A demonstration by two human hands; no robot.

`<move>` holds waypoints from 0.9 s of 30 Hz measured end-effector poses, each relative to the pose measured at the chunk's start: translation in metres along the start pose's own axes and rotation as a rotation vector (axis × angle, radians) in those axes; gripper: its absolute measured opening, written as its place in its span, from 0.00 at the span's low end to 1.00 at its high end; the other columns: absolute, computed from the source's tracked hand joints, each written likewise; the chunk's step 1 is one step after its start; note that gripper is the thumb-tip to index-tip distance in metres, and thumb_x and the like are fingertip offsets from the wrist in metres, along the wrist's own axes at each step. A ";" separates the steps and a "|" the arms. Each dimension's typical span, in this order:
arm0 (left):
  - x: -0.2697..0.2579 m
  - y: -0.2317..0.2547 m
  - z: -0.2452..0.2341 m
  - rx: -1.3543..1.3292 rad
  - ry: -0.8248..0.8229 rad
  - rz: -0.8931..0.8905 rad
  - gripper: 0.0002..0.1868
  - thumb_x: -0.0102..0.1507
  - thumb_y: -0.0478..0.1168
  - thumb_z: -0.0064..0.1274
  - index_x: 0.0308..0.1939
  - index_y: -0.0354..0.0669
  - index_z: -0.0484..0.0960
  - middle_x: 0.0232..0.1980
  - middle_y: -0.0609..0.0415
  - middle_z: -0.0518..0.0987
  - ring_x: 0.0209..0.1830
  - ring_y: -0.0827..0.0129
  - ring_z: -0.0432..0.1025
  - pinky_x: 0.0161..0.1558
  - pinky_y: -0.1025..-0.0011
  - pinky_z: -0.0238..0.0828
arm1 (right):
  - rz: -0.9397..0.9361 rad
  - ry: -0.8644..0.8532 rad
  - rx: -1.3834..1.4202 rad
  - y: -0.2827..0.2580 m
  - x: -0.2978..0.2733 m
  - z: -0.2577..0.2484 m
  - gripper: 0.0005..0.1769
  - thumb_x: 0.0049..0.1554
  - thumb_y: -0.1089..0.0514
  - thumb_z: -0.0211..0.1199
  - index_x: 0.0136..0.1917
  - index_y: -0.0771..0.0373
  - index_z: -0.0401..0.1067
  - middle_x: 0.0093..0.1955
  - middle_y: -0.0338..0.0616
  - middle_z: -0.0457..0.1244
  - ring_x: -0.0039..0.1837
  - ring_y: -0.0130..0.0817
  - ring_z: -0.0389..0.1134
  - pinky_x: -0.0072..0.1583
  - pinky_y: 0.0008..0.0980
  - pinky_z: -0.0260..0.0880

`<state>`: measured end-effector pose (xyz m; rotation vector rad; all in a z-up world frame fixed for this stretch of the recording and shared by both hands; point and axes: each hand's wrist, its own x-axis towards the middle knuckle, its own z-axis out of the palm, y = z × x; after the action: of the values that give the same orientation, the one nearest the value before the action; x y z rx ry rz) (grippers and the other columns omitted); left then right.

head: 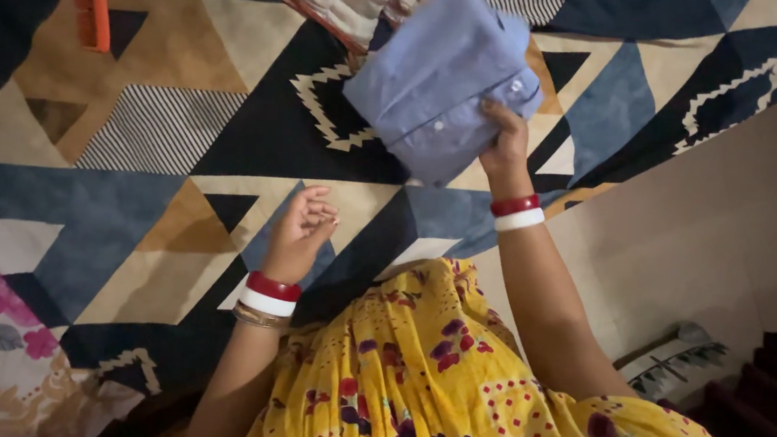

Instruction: Folding a blue button-down shirt on a bed.

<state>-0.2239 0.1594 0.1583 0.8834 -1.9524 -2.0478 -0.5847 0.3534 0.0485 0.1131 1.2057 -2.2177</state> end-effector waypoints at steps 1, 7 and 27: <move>-0.002 -0.002 -0.003 -0.051 -0.016 0.002 0.25 0.64 0.33 0.57 0.65 0.41 0.71 0.51 0.55 0.79 0.49 0.74 0.75 0.52 0.75 0.74 | -0.161 -0.071 -0.110 -0.015 -0.023 0.035 0.22 0.49 0.64 0.65 0.58 0.62 0.74 0.52 0.45 0.68 0.56 0.44 0.68 0.64 0.44 0.68; -0.015 -0.025 -0.031 -0.088 0.063 0.027 0.23 0.64 0.33 0.57 0.63 0.40 0.74 0.49 0.56 0.81 0.48 0.76 0.75 0.51 0.75 0.73 | -1.118 -0.792 -1.208 -0.065 -0.139 0.141 0.21 0.50 0.54 0.64 0.57 0.62 0.75 0.54 0.46 0.67 0.58 0.41 0.68 0.73 0.53 0.59; -0.004 -0.054 0.004 0.475 0.216 0.015 0.28 0.59 0.42 0.66 0.61 0.39 0.76 0.55 0.46 0.80 0.49 0.60 0.76 0.51 0.65 0.73 | -0.496 -0.218 -1.324 0.058 -0.140 0.003 0.29 0.50 0.59 0.68 0.65 0.64 0.68 0.61 0.54 0.63 0.61 0.50 0.65 0.63 0.44 0.65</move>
<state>-0.2083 0.1716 0.1073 1.1178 -2.3414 -1.4215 -0.4383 0.3926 0.0562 -0.9945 2.4412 -1.2602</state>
